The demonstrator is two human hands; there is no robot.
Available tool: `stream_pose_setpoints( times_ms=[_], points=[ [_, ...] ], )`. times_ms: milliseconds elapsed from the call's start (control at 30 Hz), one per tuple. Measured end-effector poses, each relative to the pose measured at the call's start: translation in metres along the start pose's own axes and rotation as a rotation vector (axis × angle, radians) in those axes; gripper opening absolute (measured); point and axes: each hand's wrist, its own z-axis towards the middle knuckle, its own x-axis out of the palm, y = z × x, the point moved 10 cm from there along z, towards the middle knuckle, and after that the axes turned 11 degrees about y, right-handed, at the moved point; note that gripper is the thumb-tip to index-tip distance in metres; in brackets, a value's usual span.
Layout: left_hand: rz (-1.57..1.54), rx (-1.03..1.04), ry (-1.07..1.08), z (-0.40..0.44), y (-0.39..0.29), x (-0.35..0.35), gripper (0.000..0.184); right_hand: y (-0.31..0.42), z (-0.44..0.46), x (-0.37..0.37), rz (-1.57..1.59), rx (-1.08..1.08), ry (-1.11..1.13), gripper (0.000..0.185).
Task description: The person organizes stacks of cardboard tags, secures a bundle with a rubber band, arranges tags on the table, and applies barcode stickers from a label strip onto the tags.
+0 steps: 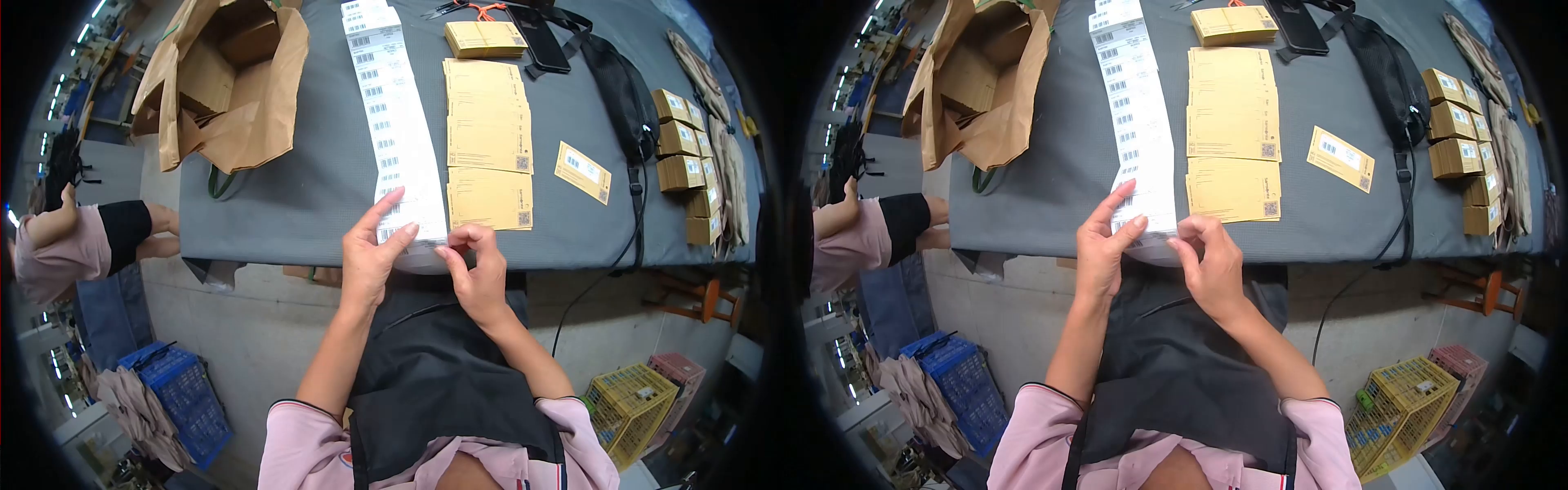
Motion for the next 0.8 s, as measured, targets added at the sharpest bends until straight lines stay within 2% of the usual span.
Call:
stream_pose_setpoints(
  times_ms=[67, 133, 233, 300, 433, 533, 667, 800],
  points=[
    [-0.007, -0.033, -0.013, -0.001, 0.004, 0.0, 0.038, 0.0, 0.0, 0.002, 0.016, 0.005, 0.026, 0.024],
    [0.018, -0.075, -0.022, -0.001, 0.011, -0.002, 0.027, 0.0, 0.002, 0.003, 0.032, 0.01, 0.054, 0.025],
    [0.047, -0.111, -0.03, -0.003, 0.017, -0.003, 0.025, -0.008, 0.006, 0.003, 0.126, 0.099, 0.085, 0.025],
    [0.09, -0.103, -0.046, -0.004, 0.015, -0.004, 0.025, 0.015, 0.008, 0.001, -0.138, -0.066, 0.098, 0.023],
    [0.195, -0.086, -0.097, -0.004, 0.008, -0.003, 0.023, 0.028, 0.002, -0.004, -0.276, -0.185, 0.015, 0.023],
    [0.214, -0.089, -0.121, -0.005, 0.007, -0.001, 0.023, 0.045, -0.007, -0.004, -0.528, -0.357, -0.066, 0.026],
    [0.232, -0.062, -0.113, -0.002, 0.009, -0.001, 0.023, 0.05, -0.013, -0.004, -0.636, -0.457, -0.112, 0.026],
    [0.161, -0.12, -0.068, 0.002, 0.009, -0.007, 0.024, 0.053, -0.023, -0.001, -0.53, -0.488, -0.084, 0.03]
  ],
)
